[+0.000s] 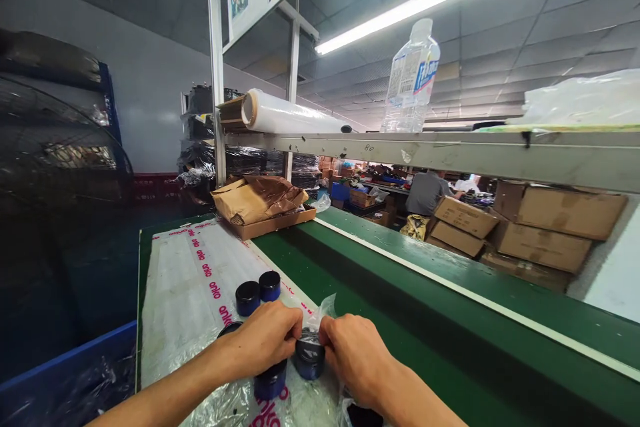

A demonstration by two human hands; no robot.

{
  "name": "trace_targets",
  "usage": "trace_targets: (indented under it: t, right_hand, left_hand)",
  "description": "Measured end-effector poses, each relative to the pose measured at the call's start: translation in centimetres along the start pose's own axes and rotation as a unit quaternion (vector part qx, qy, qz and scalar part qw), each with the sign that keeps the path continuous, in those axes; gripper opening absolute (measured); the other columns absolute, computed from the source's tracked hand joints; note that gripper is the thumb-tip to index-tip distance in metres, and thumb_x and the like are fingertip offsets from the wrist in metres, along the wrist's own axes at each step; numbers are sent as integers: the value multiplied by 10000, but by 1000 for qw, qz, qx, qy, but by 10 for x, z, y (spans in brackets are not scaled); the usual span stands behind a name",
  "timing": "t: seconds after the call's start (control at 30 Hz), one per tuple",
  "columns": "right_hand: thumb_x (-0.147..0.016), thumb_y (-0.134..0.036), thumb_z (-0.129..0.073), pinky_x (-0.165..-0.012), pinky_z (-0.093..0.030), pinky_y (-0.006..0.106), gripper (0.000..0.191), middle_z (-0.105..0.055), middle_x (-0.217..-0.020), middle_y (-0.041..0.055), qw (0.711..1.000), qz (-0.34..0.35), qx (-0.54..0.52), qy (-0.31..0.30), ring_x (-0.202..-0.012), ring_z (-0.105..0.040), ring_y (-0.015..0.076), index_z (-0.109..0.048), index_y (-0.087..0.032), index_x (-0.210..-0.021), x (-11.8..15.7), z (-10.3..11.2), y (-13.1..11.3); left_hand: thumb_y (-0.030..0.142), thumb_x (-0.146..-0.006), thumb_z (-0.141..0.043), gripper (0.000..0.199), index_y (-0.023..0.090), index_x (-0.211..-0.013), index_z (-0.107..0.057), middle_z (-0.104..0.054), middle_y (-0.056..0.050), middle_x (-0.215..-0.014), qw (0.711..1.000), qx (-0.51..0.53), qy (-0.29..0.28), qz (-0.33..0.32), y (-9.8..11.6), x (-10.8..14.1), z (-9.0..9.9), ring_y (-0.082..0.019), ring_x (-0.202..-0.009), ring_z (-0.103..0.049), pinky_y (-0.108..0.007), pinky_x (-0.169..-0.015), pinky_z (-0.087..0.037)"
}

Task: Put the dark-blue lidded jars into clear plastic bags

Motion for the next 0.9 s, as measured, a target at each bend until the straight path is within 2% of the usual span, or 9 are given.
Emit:
trace_targets:
  t: [0.13, 0.3, 0.5, 0.67, 0.77, 0.9]
  right_hand:
    - [-769, -36, -538, -545, -190, 333, 250, -769, -761, 67, 999, 20, 46, -15, -735, -735, 261, -703, -199, -861, 4, 3, -8]
    - [-717, -10, -610, -539, -152, 367, 225, -771, -817, 105, 994, 54, 89, -41, -748, -740, 300, -693, -148, -876, 9, 2, -18]
    - [-805, -32, -585, -526, -176, 362, 207, -778, -805, 43, 995, 29, 94, -35, -742, -747, 251, -702, -197, -849, 14, -2, -20]
    - [-840, -52, -610, -504, -172, 366, 165, -774, -805, 33, 993, 25, 115, -29, -703, -742, 247, -683, -199, -848, 15, -5, -21]
    - [-817, -15, -609, -490, -167, 373, 196, -767, -811, 43, 989, 43, 138, -32, -678, -735, 249, -676, -196, -851, 17, -10, -21]
    - [-769, 24, -593, -482, -200, 365, 269, -762, -842, 57, 982, 83, 168, -30, -675, -724, 241, -665, -201, -897, 20, -19, -21]
  left_hand:
    - [128, -684, -544, 176, 233, -759, -664, -763, -30, -794, 1000, -16, -15, -10, 5, 2, 3, -253, -775, -709, -292, -587, -361]
    - [128, -674, -550, 184, 218, -758, -687, -763, -77, -794, 999, -32, -28, -15, 11, 4, 7, -303, -806, -719, -323, -627, -419]
    - [134, -686, -564, 197, 240, -782, -700, -763, -47, -800, 999, -30, -25, -15, 10, 5, 4, -284, -816, -719, -316, -655, -468]
    - [149, -725, -587, 177, 249, -806, -709, -771, -31, -837, 999, -34, -38, -5, 14, 8, 7, -276, -858, -725, -307, -687, -495]
    - [136, -765, -570, 178, 219, -825, -716, -771, -71, -842, 997, -55, -53, 14, 23, 10, 7, -312, -856, -729, -347, -705, -517]
    - [97, -826, -517, 260, 156, -987, -712, -761, -146, -934, 993, -86, -74, 45, 34, 10, -7, -356, -873, -727, -420, -746, -546]
Point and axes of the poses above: each hand's wrist, its own x-axis away from the middle knuckle, its own z-axis out of the back of the hand, y = z × x, the point moved 1 cm from there along -x, towards the middle knuckle
